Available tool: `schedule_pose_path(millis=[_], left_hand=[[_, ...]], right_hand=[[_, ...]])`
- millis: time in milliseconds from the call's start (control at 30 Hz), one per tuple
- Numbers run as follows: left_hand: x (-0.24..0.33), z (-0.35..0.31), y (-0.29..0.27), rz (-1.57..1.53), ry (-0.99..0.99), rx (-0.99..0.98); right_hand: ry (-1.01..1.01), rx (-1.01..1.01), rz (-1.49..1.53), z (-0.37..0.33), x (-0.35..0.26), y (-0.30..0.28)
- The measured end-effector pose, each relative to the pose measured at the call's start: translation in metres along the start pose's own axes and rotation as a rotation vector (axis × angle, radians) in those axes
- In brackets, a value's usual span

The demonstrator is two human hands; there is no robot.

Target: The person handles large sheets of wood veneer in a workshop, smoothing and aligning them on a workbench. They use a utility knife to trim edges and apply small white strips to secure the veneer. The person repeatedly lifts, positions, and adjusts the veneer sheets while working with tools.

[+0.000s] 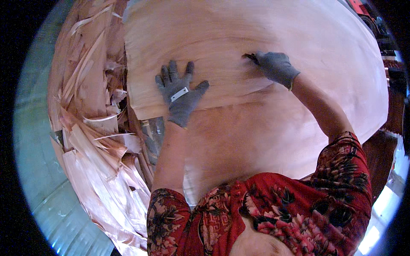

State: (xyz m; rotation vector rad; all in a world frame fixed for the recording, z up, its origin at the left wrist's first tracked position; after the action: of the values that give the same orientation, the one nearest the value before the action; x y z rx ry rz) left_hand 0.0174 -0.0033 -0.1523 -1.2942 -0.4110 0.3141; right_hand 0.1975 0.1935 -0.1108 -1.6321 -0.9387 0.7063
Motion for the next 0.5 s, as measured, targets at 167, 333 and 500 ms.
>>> schedule_pose_path(millis=[167, 333, 500], left_hand=[[0.0, 0.0, 0.006, 0.028, -0.012, -0.043], [-0.003, -0.002, 0.013, 0.058, 0.02, -0.021], [-0.005, -0.005, 0.016, 0.106, 0.021, -0.023]], right_hand=[[0.153, -0.096, -0.008, -0.034, 0.018, 0.026], [0.258, -0.075, 0.052, -0.073, 0.029, 0.034], [0.325, -0.149, 0.145, -0.104, 0.024, 0.023]])
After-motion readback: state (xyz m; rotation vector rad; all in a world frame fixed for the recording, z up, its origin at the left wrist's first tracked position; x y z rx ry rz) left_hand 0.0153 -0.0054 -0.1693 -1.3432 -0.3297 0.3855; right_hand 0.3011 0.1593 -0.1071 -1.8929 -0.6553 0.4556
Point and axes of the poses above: each hand's wrist, its own z-axis towards the middle knuckle, its own y-axis out of the palm, x = y × z, the point moved 3 cm from there along z, towards the middle knuckle, and after that the axes turned 1 degree about x, right-handed, at the moved point
